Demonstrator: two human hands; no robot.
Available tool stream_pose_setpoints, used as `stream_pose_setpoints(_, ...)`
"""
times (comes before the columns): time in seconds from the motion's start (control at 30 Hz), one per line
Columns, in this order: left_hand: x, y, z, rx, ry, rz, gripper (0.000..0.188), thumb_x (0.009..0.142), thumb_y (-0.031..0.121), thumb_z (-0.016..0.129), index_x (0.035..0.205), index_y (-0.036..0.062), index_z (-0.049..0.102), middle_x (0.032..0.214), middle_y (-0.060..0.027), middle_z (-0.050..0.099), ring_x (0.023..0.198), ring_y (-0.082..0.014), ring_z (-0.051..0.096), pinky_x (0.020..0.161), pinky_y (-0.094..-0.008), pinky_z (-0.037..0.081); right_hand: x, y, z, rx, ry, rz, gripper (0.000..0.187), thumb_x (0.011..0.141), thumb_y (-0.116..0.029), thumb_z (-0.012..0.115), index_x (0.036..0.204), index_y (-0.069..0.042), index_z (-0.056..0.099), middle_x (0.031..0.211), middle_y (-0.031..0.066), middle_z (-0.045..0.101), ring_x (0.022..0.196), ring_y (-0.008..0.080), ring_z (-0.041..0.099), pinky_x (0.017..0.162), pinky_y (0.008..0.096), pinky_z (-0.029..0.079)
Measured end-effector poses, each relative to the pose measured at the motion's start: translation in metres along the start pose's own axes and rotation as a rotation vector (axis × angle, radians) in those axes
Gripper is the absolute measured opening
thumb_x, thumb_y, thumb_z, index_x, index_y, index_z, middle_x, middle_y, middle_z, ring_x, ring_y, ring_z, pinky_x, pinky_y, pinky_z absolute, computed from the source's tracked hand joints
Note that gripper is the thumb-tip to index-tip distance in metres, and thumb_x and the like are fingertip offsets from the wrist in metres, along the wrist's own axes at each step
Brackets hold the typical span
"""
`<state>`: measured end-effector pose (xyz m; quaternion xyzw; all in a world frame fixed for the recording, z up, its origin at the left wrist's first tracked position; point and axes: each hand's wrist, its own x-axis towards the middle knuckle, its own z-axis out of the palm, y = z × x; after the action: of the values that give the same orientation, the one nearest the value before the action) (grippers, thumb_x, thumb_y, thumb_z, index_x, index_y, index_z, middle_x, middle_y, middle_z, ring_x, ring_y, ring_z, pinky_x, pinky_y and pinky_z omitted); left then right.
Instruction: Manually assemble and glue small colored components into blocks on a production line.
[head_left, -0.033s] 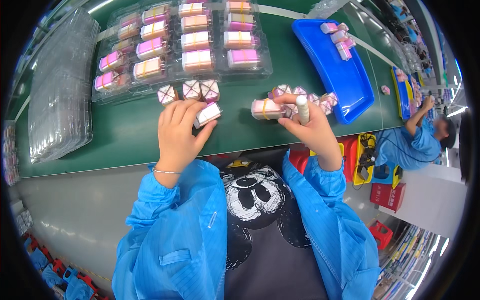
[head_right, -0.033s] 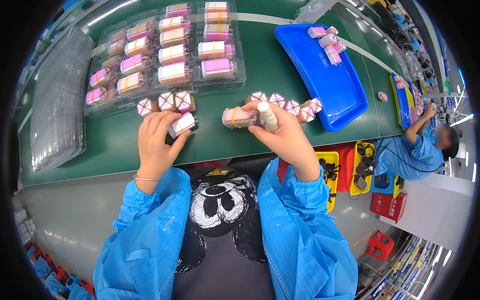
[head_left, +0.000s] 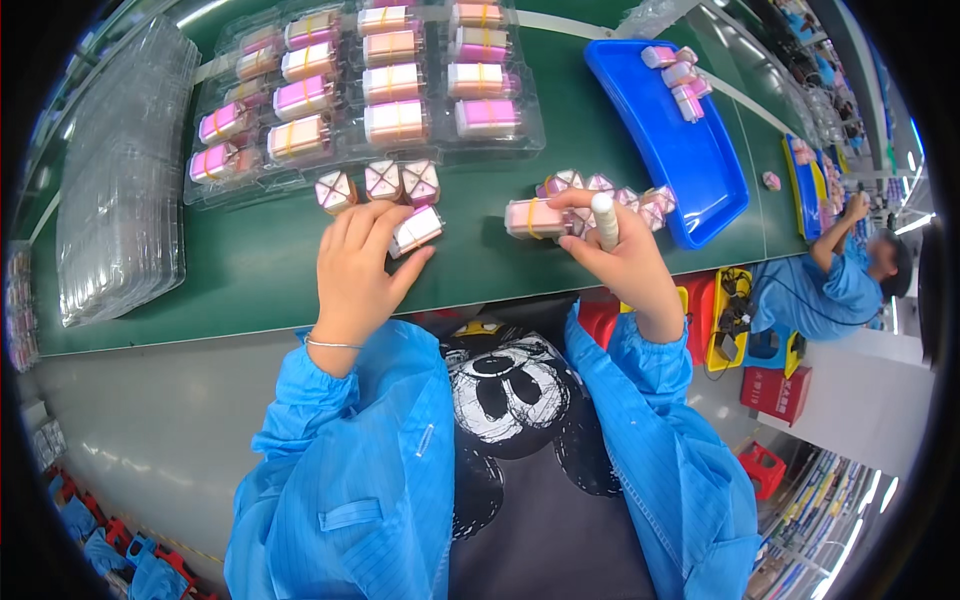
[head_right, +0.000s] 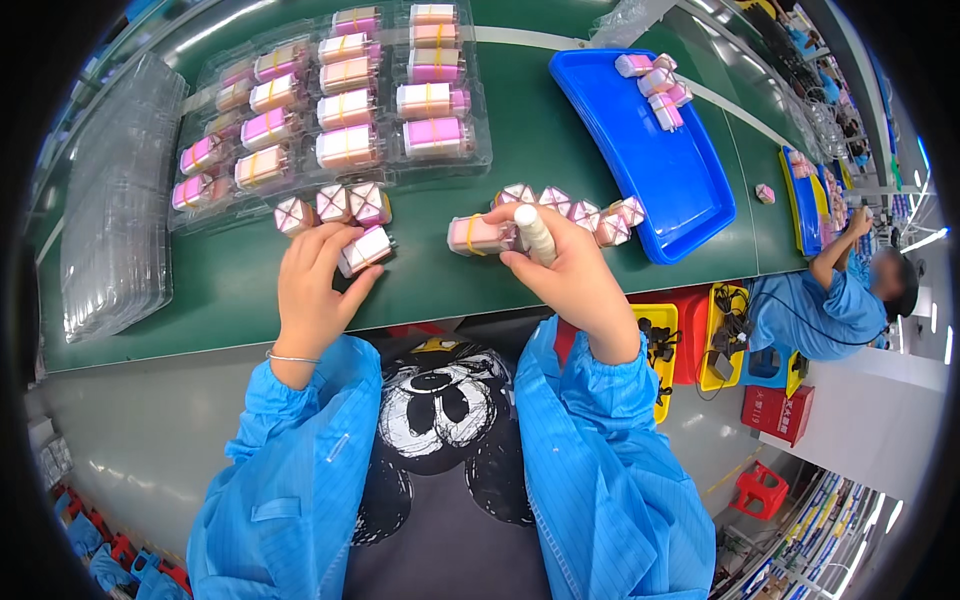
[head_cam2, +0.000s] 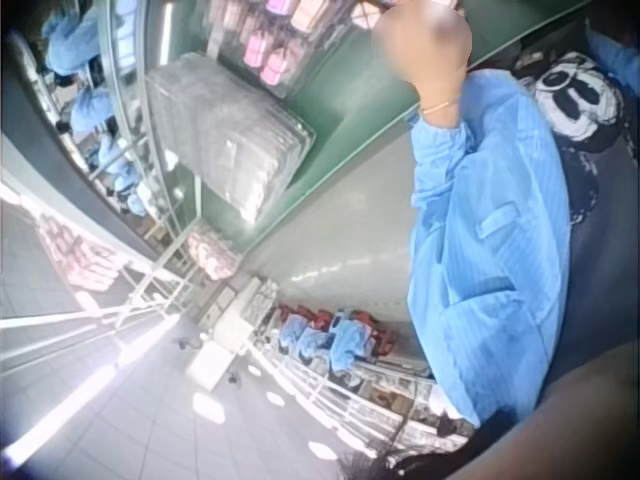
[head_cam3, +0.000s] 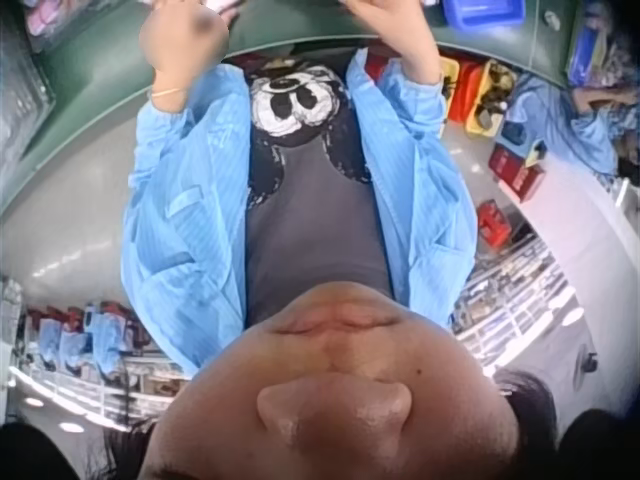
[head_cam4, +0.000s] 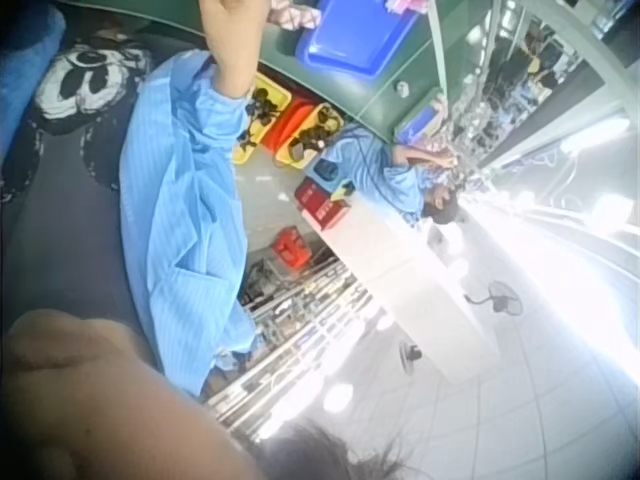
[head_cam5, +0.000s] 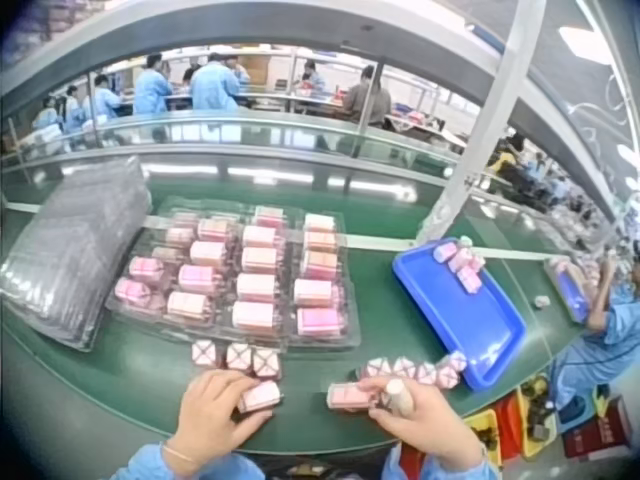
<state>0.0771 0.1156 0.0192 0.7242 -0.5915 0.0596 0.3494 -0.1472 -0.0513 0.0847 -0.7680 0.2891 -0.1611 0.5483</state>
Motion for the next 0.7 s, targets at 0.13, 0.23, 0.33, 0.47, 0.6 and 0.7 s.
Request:
stream_pose_setpoints(0.13,-0.007,-0.001,0.008,-0.057,-0.042,-0.077,0.043,0.071,0.014,0.079,0.11,0.0076,0.063,0.107,-0.0082,0.062,0.095,-0.0283,0.059,0.08,-0.037,0.048,0.007,0.01,0.001,-0.265,0.0,-0.213,0.04,0.078,0.011,0.055,0.114,-0.004,0.063,0.12,0.0116,0.06,0.112,0.0221,0.057,0.093,0.0322,0.045)
stream_pose_setpoints(0.23,-0.01,0.004,0.009,-0.188,-0.04,-0.167,0.044,0.071,0.01,0.078,0.112,0.0061,0.062,0.107,-0.0094,0.061,0.096,-0.0276,0.059,0.084,-0.0364,0.047,0.008,0.002,0.008,-0.421,0.014,-0.178,0.038,0.078,0.01,0.055,0.11,-0.008,0.065,0.122,0.0125,0.058,0.112,0.0306,0.058,0.096,0.0355,0.044)
stream_pose_setpoints(0.33,-0.009,0.01,0.01,-0.426,-0.023,-0.202,0.046,0.071,0.007,0.077,0.114,0.0047,0.061,0.108,-0.0107,0.059,0.099,-0.0265,0.06,0.086,-0.0352,0.048,0.006,-0.007,0.013,-0.391,0.049,-0.134,0.037,0.079,0.008,0.056,0.11,-0.009,0.066,0.123,0.0125,0.058,0.112,0.0307,0.058,0.094,0.0361,0.045)
stream_pose_setpoints(0.47,-0.004,0.023,0.017,-0.619,-0.036,-0.131,0.048,0.071,0.003,0.076,0.116,0.0038,0.061,0.108,-0.011,0.056,0.104,-0.0262,0.059,0.088,-0.0338,0.048,0.011,-0.018,0.01,-0.209,0.205,-0.281,0.026,0.086,0.002,0.056,0.111,-0.003,0.064,0.117,0.0139,0.061,0.094,0.0233,0.062,0.082,0.0329,0.049)
stream_pose_setpoints(0.6,-0.011,0.029,0.041,-0.555,-0.202,-0.196,0.044,0.074,0.014,0.078,0.115,0.0079,0.063,0.108,-0.0134,0.065,0.112,-0.0337,0.059,0.095,-0.0386,0.047,0.007,-0.028,0.017,0.444,0.307,-0.244,0.021,0.095,-0.007,0.053,0.113,0.002,0.059,0.105,0.0155,0.064,0.057,0.0086,0.054,0.054,0.0235,0.044)
stream_pose_setpoints(0.7,-0.012,0.031,0.042,-0.461,-0.217,-0.123,0.044,0.075,0.02,0.079,0.115,0.0094,0.063,0.109,-0.0128,0.067,0.112,-0.0377,0.059,0.095,-0.042,0.048,0.02,-0.021,0.037,0.624,0.259,-0.468,0.025,0.098,-0.013,0.049,0.118,0.002,0.053,0.093,0.0145,0.064,0.047,0.0035,0.042,0.044,0.0195,0.033)
